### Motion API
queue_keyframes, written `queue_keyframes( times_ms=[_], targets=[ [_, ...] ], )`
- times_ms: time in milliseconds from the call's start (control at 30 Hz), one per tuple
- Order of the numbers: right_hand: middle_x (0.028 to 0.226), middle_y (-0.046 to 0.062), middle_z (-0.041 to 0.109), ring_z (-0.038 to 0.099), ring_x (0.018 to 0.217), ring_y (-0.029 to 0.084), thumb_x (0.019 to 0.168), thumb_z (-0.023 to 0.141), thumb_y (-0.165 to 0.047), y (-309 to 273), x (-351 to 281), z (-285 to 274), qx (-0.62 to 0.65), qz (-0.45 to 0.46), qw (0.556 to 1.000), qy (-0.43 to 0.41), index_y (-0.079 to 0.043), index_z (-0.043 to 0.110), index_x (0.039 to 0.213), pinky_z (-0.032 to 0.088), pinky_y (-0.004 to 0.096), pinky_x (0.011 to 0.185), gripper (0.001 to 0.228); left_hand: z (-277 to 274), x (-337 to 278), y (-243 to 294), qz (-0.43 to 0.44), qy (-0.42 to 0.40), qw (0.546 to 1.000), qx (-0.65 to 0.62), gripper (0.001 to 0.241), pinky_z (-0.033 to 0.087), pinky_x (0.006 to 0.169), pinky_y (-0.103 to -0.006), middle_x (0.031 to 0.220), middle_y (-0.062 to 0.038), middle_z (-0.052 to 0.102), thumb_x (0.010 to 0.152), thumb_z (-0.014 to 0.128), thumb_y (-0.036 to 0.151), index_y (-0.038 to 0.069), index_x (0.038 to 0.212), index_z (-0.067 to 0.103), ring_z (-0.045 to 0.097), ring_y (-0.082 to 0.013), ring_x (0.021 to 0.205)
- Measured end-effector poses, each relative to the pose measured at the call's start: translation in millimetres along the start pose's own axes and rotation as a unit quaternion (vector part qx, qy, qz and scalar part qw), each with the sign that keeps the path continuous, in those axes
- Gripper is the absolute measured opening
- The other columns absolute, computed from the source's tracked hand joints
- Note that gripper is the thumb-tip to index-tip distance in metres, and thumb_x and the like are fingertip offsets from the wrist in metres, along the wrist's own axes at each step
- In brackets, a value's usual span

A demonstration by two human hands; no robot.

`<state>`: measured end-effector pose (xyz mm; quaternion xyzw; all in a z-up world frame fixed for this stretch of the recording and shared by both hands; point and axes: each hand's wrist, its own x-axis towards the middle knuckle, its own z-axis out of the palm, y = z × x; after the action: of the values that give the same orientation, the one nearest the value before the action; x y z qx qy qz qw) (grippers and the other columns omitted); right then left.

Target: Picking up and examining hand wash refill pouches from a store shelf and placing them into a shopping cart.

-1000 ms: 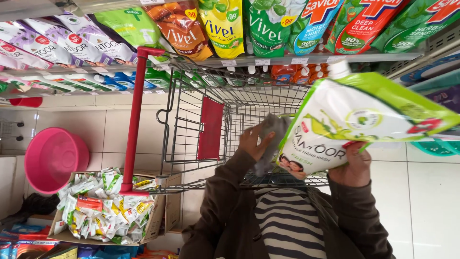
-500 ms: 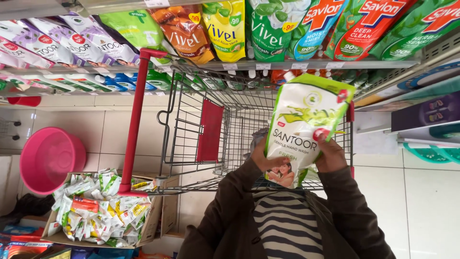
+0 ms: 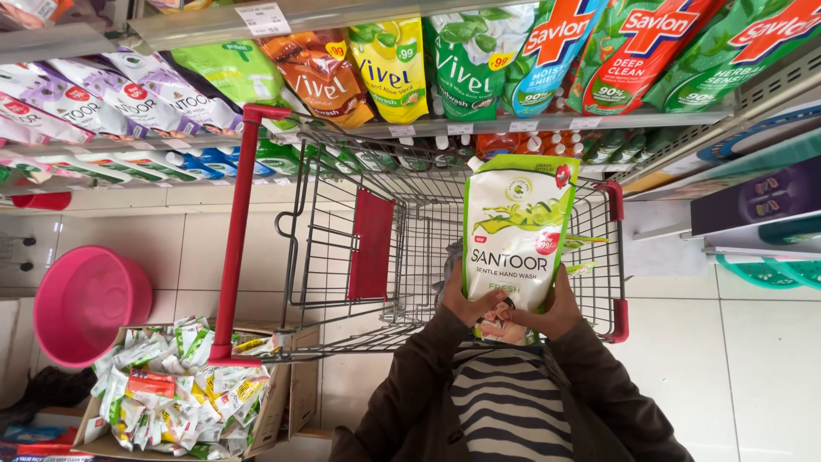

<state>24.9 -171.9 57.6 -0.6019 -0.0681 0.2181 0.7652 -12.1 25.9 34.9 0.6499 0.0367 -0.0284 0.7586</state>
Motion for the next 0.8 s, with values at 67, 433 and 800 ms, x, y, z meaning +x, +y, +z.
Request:
queue_keyframes(
  times_ms=[67,433,800],
  targets=[
    [0.135,0.018,0.057,0.061,0.124,0.028,0.062,0.086,0.006,-18,3,3,-0.014,-0.007,1.000,0.004,-0.004,0.027,0.148,0.057,0.044,0.099,0.105,1,6,1,0.008,-0.002,1.000,-0.010,0.069,0.061,0.091,-0.0334,0.120,-0.014,0.067,0.086,0.084,0.014,-0.002,0.139,0.041,0.068,-0.0185,0.108],
    [0.148,0.016,0.046,0.054,0.135,0.027,0.065,0.083,0.010,-148,61,0,-0.059,-0.211,0.975,-0.027,-0.004,0.016,0.157,0.053,0.043,0.106,0.115,15,108,99,0.192,-0.066,0.979,0.008,0.071,0.063,0.094,-0.0360,0.124,-0.017,0.071,0.088,0.085,0.019,-0.003,0.139,0.040,0.074,-0.0211,0.112],
    [0.148,0.015,0.050,0.056,0.135,0.026,0.070,0.080,0.015,-302,178,-47,-0.115,-0.387,0.915,-0.002,-0.003,0.016,0.157,0.054,0.043,0.108,0.110,74,295,245,0.455,-0.100,0.884,-0.026,0.071,0.060,0.094,-0.0338,0.125,-0.016,0.069,0.095,0.081,0.021,-0.005,0.143,0.035,0.071,-0.0205,0.110]
  ],
)
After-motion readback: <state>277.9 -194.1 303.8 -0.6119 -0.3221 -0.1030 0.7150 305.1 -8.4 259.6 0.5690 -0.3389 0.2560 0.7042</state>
